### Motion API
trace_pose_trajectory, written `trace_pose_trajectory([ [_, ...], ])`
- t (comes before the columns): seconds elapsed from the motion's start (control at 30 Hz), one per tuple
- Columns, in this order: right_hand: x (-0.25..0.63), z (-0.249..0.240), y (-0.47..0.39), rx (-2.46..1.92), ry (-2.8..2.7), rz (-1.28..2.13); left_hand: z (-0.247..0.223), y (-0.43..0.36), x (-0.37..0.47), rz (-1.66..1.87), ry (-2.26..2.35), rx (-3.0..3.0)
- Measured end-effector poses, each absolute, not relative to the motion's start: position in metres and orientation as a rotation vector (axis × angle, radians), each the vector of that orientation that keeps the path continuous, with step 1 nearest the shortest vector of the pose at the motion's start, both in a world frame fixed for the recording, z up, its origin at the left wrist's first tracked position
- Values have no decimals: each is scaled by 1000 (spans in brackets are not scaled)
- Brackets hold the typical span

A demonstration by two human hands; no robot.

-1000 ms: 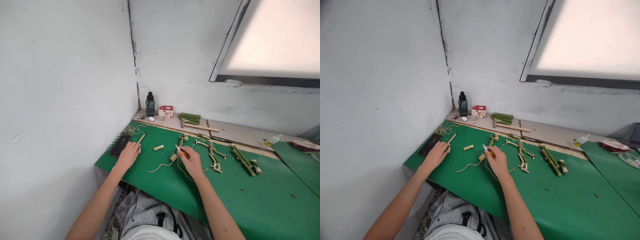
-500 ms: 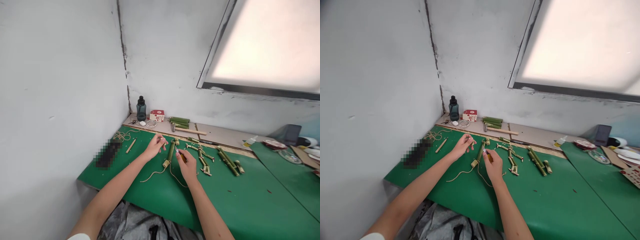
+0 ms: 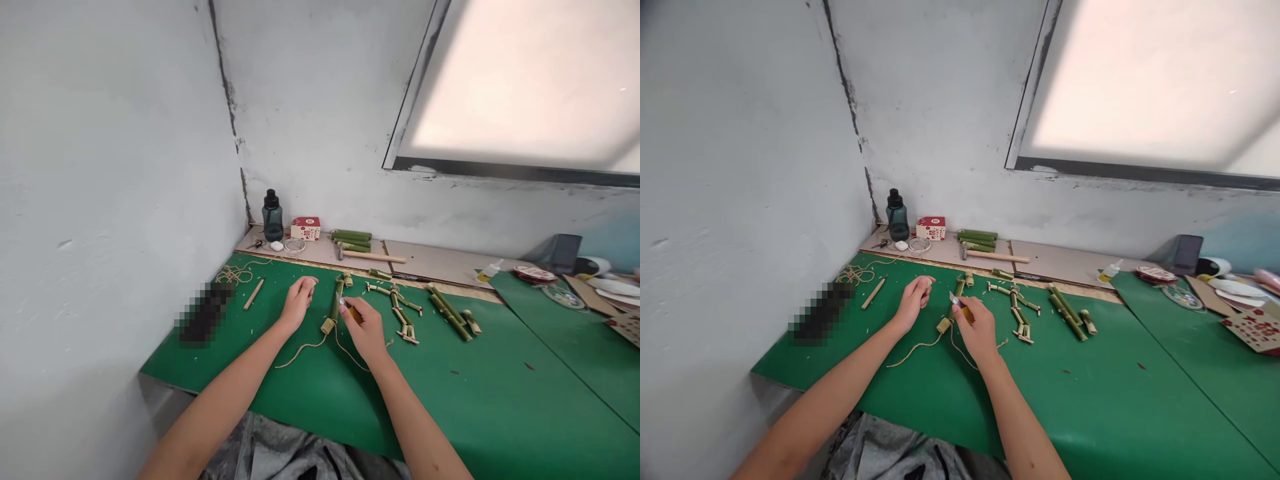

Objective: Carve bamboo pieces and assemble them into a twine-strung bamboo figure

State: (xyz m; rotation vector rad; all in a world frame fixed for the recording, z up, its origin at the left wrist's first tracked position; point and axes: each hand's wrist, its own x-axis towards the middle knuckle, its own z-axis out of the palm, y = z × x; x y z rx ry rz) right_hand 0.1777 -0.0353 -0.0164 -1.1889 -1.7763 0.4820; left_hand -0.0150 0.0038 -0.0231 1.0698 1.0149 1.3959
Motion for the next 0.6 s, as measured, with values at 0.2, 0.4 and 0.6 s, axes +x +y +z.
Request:
trace_pose_trajectory([
  [0.2, 179, -17, -36, -1191, -1791, 500, -21, 2, -10, 1356, 922, 1118],
  [0.4, 178, -16, -36, -1203, -1747, 474, -29, 0, -3, 1273, 924, 1164],
  [0.6, 178, -19, -35, -1216, -1742, 463, -35, 0, -5, 1237, 952, 1162],
])
